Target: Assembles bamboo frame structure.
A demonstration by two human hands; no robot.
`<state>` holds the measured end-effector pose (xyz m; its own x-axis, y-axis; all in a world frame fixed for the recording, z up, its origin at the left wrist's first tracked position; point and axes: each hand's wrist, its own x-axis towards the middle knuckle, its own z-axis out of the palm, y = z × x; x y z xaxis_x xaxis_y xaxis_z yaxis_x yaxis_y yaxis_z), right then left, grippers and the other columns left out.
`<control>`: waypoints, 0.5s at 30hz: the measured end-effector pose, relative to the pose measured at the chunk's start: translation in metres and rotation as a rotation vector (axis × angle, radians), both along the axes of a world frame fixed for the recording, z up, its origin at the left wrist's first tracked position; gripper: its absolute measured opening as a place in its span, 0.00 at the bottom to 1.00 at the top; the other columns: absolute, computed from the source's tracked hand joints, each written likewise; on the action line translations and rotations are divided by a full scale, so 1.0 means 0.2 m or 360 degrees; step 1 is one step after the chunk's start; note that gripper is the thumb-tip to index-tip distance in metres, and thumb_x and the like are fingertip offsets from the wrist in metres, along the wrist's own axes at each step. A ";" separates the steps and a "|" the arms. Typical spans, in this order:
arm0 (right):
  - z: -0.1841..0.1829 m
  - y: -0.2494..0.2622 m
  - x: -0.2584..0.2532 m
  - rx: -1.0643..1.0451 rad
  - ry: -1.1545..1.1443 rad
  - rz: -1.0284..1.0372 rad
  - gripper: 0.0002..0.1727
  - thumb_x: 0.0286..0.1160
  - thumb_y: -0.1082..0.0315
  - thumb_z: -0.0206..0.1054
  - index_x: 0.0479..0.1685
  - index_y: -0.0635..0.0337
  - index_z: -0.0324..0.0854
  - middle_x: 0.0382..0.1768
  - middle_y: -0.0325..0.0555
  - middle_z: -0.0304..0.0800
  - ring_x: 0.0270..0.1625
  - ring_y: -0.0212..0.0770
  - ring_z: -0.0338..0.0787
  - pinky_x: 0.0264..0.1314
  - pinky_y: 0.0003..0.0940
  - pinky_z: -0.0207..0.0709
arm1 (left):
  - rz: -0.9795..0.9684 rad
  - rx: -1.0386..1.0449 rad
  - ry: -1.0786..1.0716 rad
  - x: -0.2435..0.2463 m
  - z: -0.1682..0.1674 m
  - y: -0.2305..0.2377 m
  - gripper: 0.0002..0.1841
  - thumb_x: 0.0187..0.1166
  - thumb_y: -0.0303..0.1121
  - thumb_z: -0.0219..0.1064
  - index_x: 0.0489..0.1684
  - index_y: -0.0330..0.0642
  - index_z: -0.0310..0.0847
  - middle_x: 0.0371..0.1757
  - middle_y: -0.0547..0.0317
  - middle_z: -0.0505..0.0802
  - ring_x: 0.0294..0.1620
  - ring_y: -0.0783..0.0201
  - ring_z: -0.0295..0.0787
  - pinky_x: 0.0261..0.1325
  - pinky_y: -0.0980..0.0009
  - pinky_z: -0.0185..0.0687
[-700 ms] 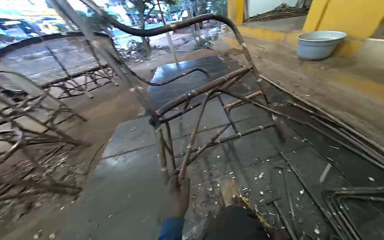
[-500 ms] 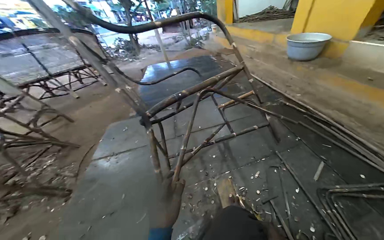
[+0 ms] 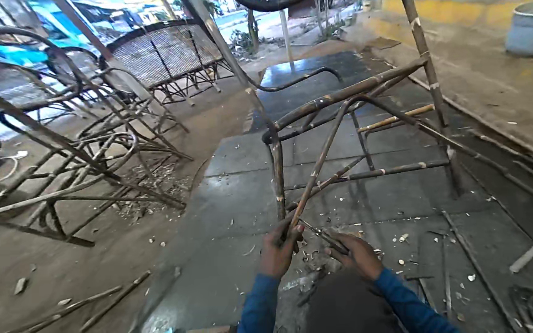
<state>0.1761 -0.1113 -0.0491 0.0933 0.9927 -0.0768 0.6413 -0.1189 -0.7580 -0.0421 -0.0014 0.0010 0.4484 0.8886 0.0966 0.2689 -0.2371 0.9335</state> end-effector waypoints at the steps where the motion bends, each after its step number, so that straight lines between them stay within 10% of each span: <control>1: -0.01 0.00 0.00 0.0037 0.0018 -0.0036 0.35 0.80 0.30 0.57 0.82 0.33 0.76 0.58 0.44 0.94 0.58 0.46 0.92 0.66 0.57 0.82 | 0.0009 -0.0007 0.0013 0.01 0.01 0.00 0.18 0.84 0.43 0.69 0.65 0.44 0.86 0.33 0.58 0.96 0.18 0.64 0.86 0.21 0.69 0.85; 15: -0.02 0.01 0.00 0.0137 0.0041 -0.0118 0.33 0.77 0.30 0.60 0.77 0.32 0.81 0.48 0.41 0.95 0.47 0.42 0.93 0.56 0.54 0.85 | -0.0051 -0.0153 -0.0103 0.02 0.02 0.03 0.20 0.85 0.42 0.68 0.72 0.46 0.85 0.28 0.56 0.93 0.15 0.66 0.79 0.20 0.71 0.78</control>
<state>0.1754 -0.1090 -0.0525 0.1660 0.9861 0.0051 0.6134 -0.0992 -0.7835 -0.0390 0.0040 0.0046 0.4723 0.8805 0.0411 0.2009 -0.1529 0.9676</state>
